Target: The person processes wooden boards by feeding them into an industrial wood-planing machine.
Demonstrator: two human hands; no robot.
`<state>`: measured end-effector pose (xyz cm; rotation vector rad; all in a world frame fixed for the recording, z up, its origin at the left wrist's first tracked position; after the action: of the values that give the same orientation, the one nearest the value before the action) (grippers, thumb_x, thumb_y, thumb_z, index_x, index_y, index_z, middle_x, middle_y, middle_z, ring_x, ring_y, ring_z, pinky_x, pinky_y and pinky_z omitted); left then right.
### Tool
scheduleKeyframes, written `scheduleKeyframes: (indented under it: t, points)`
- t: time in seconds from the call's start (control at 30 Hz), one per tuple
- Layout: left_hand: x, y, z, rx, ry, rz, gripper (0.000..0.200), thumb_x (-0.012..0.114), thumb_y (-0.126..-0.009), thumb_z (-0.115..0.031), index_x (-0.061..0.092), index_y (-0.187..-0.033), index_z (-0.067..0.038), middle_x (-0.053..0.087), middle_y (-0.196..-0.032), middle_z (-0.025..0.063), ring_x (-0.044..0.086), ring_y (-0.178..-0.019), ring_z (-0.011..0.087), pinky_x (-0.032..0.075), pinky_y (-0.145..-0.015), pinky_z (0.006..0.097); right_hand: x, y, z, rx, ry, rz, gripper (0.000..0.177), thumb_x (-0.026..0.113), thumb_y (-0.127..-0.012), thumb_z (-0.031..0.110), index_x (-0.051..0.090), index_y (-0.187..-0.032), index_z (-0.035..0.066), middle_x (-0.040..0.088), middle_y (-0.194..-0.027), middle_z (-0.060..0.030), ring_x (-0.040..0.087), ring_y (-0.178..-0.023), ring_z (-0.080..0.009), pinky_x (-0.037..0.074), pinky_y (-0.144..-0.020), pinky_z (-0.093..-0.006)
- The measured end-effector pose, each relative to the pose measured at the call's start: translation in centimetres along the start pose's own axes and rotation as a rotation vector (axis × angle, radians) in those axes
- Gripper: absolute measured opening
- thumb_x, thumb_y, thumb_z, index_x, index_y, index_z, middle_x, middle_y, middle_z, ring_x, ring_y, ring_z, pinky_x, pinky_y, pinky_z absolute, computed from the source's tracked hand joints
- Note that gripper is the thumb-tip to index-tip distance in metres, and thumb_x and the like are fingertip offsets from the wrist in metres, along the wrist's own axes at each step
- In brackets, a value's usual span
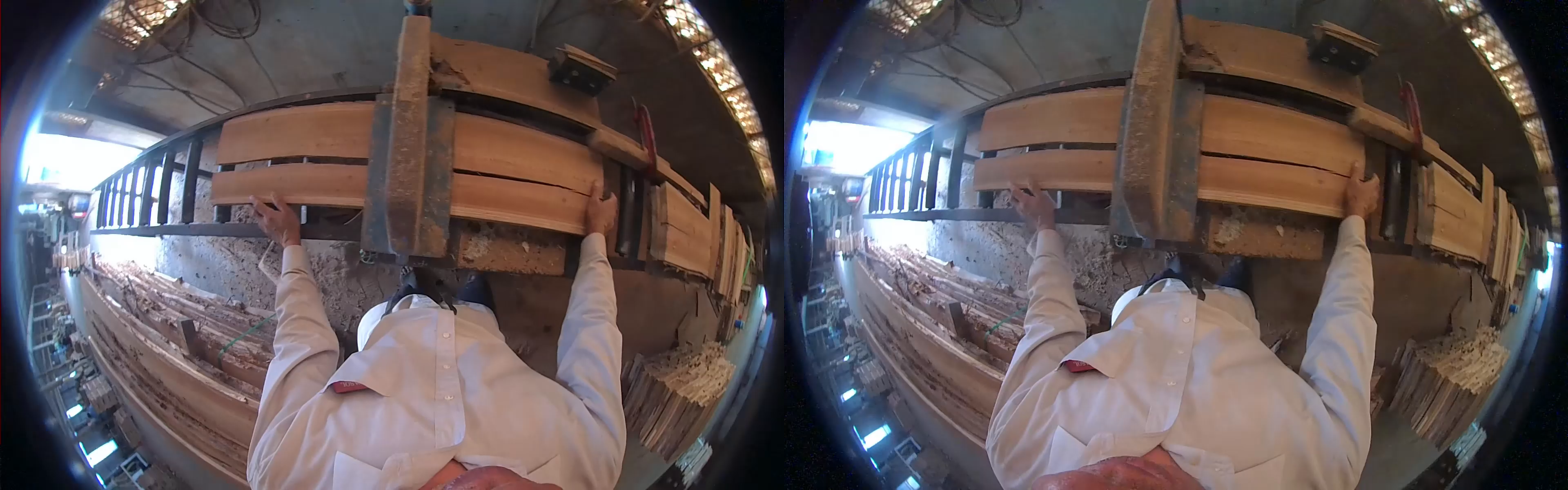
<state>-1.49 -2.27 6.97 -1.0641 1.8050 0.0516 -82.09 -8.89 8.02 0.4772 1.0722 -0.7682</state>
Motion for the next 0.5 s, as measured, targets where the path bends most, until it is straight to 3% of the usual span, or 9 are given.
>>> scheduleKeyframes:
  t: [0.13,0.23,0.5]
  points:
    - [0.2,0.1,-0.1,-0.024,0.018,-0.01,0.07,0.057,-0.103,-0.042,0.037,-0.152,0.004,0.041,-0.151,0.0356,0.04,-0.14,0.0508,0.039,-0.114,0.0541,0.5,-0.8,-0.5,-0.033,-0.023,-0.053,0.084,0.059,-0.093,0.068,0.054,-0.144,0.002,0.057,-0.145,-0.0244,0.053,-0.135,-0.0415,0.042,-0.113,-0.0489]
    - [0.9,0.0,0.9,-0.038,0.007,-0.034,0.07,0.055,-0.104,-0.044,0.039,-0.151,0.004,0.042,-0.15,0.0347,0.041,-0.14,0.0502,0.04,-0.113,0.0543,0.0,0.0,-0.2,-0.177,-0.018,-0.197,0.07,0.061,-0.094,0.061,0.061,-0.138,0.007,0.063,-0.138,-0.0209,0.057,-0.13,-0.0405,0.044,-0.111,-0.0495]
    - [0.8,-0.1,1.0,-0.021,0.015,-0.004,0.074,0.053,-0.104,-0.05,0.037,-0.153,0.003,0.043,-0.15,0.0331,0.043,-0.14,0.048,0.042,-0.113,0.0522,-0.2,0.3,-1.1,-0.171,-0.127,-0.157,0.05,0.069,-0.093,0.05,0.071,-0.124,0.01,0.071,-0.125,-0.0142,0.064,-0.12,-0.0334,0.047,-0.105,-0.0467]
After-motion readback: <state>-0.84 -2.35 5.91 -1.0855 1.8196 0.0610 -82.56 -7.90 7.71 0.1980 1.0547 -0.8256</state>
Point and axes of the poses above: each hand's wrist, its own y-axis away from the middle knuckle, its own x-axis out of the palm, z = x × y, the point moved 4 cm from there along -y, towards the middle knuckle
